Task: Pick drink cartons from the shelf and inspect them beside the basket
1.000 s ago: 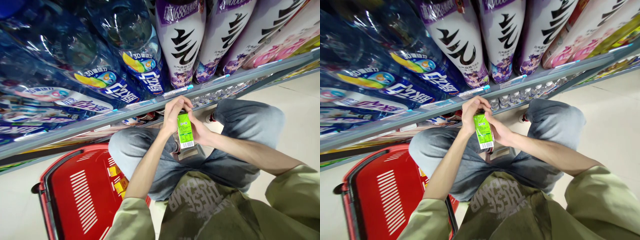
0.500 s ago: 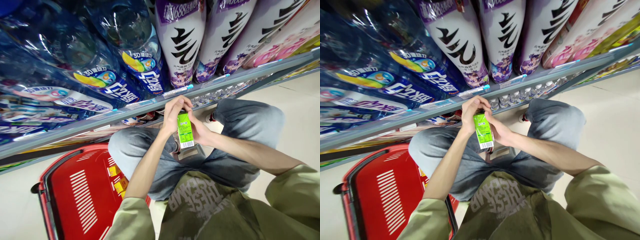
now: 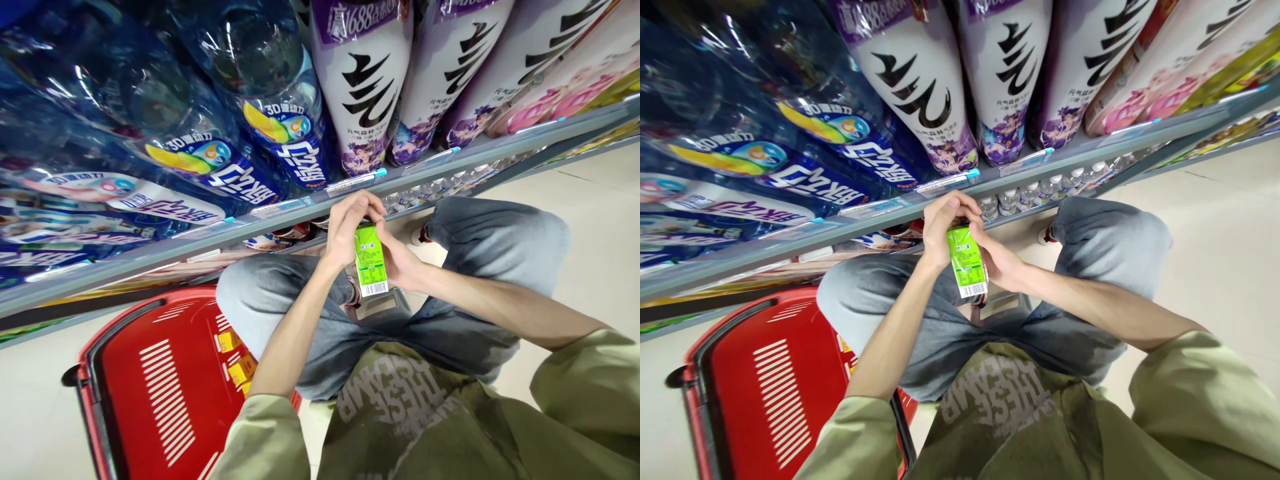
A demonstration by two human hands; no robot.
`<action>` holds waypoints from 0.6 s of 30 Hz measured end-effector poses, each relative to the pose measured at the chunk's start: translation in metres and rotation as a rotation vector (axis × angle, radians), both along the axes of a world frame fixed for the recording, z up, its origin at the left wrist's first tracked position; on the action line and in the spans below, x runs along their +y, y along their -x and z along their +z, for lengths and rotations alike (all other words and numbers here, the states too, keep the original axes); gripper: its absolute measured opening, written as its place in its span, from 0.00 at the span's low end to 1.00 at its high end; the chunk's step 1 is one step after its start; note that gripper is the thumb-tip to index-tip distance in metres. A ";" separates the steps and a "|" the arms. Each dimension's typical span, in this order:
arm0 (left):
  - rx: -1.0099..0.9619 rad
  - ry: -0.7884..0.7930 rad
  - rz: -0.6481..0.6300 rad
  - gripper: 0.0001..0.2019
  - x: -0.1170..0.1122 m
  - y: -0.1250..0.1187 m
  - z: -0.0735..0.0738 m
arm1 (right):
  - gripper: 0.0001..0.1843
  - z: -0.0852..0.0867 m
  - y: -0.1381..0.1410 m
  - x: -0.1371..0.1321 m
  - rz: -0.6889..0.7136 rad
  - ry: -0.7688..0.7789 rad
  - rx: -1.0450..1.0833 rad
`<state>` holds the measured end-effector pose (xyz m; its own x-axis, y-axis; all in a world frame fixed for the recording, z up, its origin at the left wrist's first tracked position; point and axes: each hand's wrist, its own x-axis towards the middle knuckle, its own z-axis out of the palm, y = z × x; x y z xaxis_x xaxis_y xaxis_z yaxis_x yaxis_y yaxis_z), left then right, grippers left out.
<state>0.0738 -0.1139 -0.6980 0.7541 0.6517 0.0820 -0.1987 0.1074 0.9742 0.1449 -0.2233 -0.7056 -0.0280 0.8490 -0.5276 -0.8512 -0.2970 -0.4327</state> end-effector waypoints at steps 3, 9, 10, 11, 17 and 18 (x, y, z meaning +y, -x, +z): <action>0.010 -0.002 0.004 0.23 0.000 0.000 0.001 | 0.31 0.001 0.000 0.001 -0.008 -0.002 -0.005; 0.006 0.012 0.000 0.23 -0.001 0.000 0.001 | 0.31 0.003 0.001 0.001 -0.014 0.009 -0.015; 0.009 0.012 -0.001 0.23 0.000 0.000 0.001 | 0.31 0.003 0.001 0.001 -0.017 0.011 -0.018; 0.009 0.012 -0.001 0.23 0.000 0.000 0.001 | 0.31 0.003 0.001 0.001 -0.020 0.014 -0.020; -0.005 0.010 -0.003 0.22 0.000 0.000 0.001 | 0.32 0.002 0.000 0.000 -0.009 0.042 -0.026; -0.001 0.009 -0.002 0.23 0.000 0.000 0.001 | 0.33 0.002 0.000 0.000 -0.003 0.044 -0.026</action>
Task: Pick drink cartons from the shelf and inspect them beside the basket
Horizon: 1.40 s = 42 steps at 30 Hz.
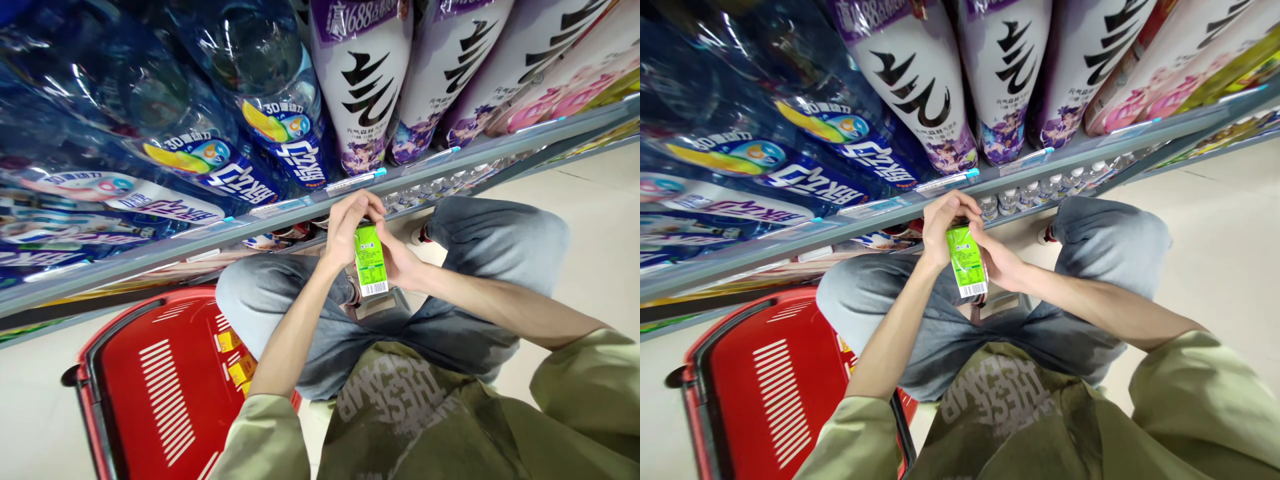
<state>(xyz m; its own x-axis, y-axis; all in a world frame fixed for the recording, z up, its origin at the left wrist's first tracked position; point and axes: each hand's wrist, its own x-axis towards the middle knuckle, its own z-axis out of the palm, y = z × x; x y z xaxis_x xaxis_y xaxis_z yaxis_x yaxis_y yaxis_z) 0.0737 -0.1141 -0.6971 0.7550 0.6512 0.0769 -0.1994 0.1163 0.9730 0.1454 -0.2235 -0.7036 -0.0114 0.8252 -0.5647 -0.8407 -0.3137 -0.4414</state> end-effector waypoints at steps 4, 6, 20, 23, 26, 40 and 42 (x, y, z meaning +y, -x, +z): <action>0.018 -0.005 0.003 0.24 0.000 0.000 0.001 | 0.33 0.001 0.000 0.000 0.006 -0.009 0.002; 0.008 -0.005 0.001 0.23 0.000 0.000 0.001 | 0.33 0.001 0.001 0.001 -0.002 -0.013 0.003; 0.017 0.007 0.001 0.24 -0.001 -0.001 0.001 | 0.32 0.001 0.001 0.001 0.001 -0.014 0.037; 0.023 0.004 0.007 0.24 0.000 -0.001 0.001 | 0.32 0.001 0.001 0.001 0.011 -0.019 0.049; 0.025 -0.001 0.008 0.24 0.000 -0.001 0.001 | 0.31 0.001 0.001 0.001 0.008 -0.019 0.040; 0.014 0.012 0.007 0.24 -0.001 -0.002 0.002 | 0.31 -0.008 -0.001 -0.002 0.019 -0.019 -0.001; 0.020 0.016 0.007 0.25 -0.001 -0.002 0.002 | 0.32 -0.009 -0.001 -0.003 0.020 -0.024 0.005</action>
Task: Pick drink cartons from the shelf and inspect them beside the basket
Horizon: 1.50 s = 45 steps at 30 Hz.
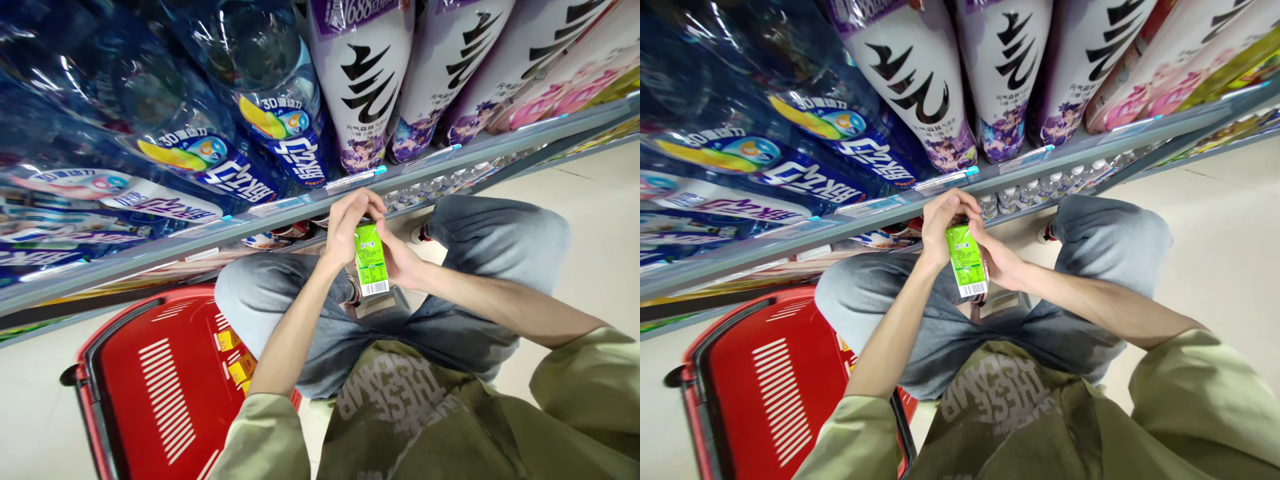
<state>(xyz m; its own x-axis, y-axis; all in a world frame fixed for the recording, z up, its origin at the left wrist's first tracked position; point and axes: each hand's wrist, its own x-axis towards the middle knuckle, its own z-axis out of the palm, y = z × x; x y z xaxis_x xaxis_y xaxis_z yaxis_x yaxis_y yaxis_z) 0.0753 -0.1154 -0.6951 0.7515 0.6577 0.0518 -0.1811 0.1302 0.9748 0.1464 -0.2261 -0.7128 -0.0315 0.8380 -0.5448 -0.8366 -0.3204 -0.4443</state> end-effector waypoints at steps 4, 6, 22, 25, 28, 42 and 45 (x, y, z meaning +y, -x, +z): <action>-0.007 0.007 -0.011 0.24 0.000 0.000 0.000 | 0.32 0.003 0.001 0.001 -0.006 -0.002 0.013; -0.011 0.007 -0.023 0.24 0.000 0.000 0.000 | 0.32 0.005 0.001 0.002 -0.016 0.003 0.014; -0.006 0.043 -0.188 0.22 0.005 0.001 -0.002 | 0.29 0.010 0.001 0.002 -0.049 0.029 -0.001; -0.007 0.050 -0.214 0.21 0.006 0.001 -0.002 | 0.29 0.008 0.001 0.002 -0.048 0.026 -0.003; 0.008 0.058 -0.232 0.20 0.007 0.000 -0.003 | 0.29 0.006 0.001 0.002 -0.056 0.028 -0.008; 0.086 -0.053 -0.240 0.18 0.010 0.001 -0.005 | 0.27 0.004 0.000 0.000 -0.054 0.016 0.017; 0.090 -0.066 -0.234 0.18 0.010 0.002 -0.005 | 0.27 0.004 0.000 0.000 -0.057 0.012 0.014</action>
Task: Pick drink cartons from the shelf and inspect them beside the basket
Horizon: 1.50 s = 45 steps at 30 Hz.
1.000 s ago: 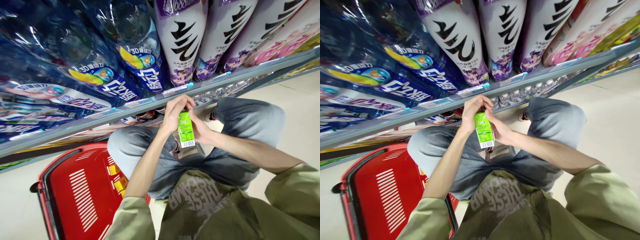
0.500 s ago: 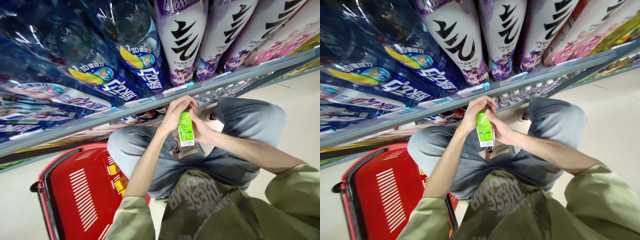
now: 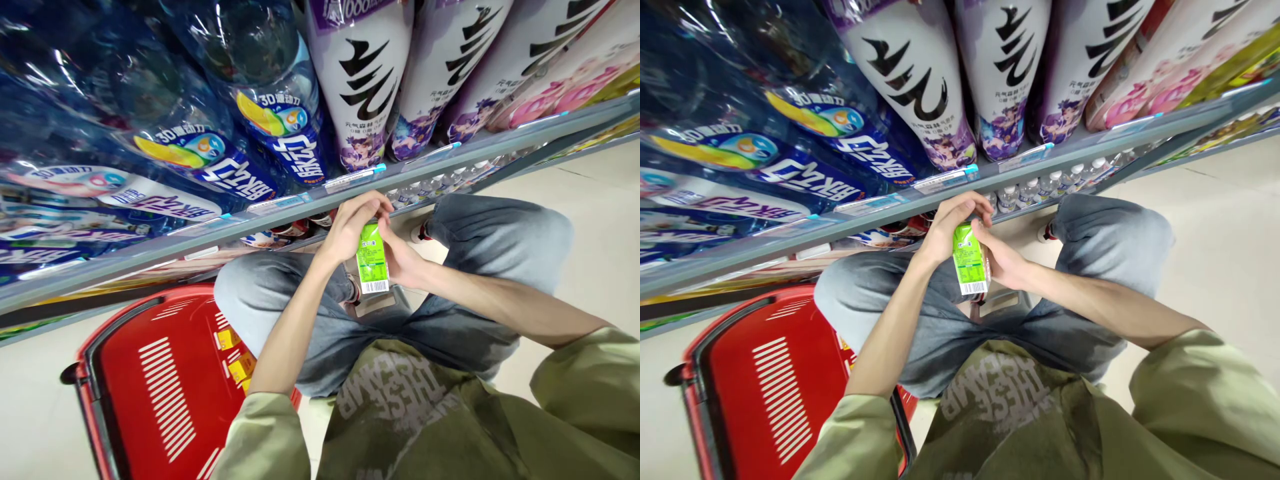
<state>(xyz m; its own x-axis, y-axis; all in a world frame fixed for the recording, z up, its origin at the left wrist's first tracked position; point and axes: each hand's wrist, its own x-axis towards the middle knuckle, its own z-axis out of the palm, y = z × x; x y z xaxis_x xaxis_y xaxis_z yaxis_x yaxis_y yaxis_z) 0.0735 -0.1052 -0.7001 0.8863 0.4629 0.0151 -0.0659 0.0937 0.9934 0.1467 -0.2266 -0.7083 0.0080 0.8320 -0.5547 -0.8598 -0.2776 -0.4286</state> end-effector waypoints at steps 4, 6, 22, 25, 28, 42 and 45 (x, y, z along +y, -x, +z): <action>-0.019 0.007 -0.001 0.17 -0.001 0.000 0.000 | 0.26 0.000 0.000 0.000 0.001 -0.002 -0.010; -0.028 0.011 -0.001 0.17 -0.001 0.000 -0.001 | 0.26 -0.001 -0.001 0.000 -0.002 0.003 -0.023; -0.044 0.020 0.031 0.16 -0.005 -0.003 0.001 | 0.25 -0.003 -0.003 -0.001 -0.011 0.008 -0.098; -0.051 0.021 0.044 0.15 -0.005 -0.004 -0.001 | 0.25 -0.002 -0.004 -0.003 -0.005 0.010 -0.113; -0.054 -0.010 0.043 0.16 -0.005 -0.004 -0.003 | 0.27 -0.003 -0.004 -0.004 0.000 0.001 -0.121; -0.098 0.230 -0.015 0.17 -0.007 -0.010 -0.001 | 0.28 0.010 -0.003 0.000 -0.107 0.037 -0.168; -0.071 0.236 0.012 0.17 -0.010 -0.012 0.000 | 0.27 0.015 -0.001 0.002 -0.135 0.032 -0.168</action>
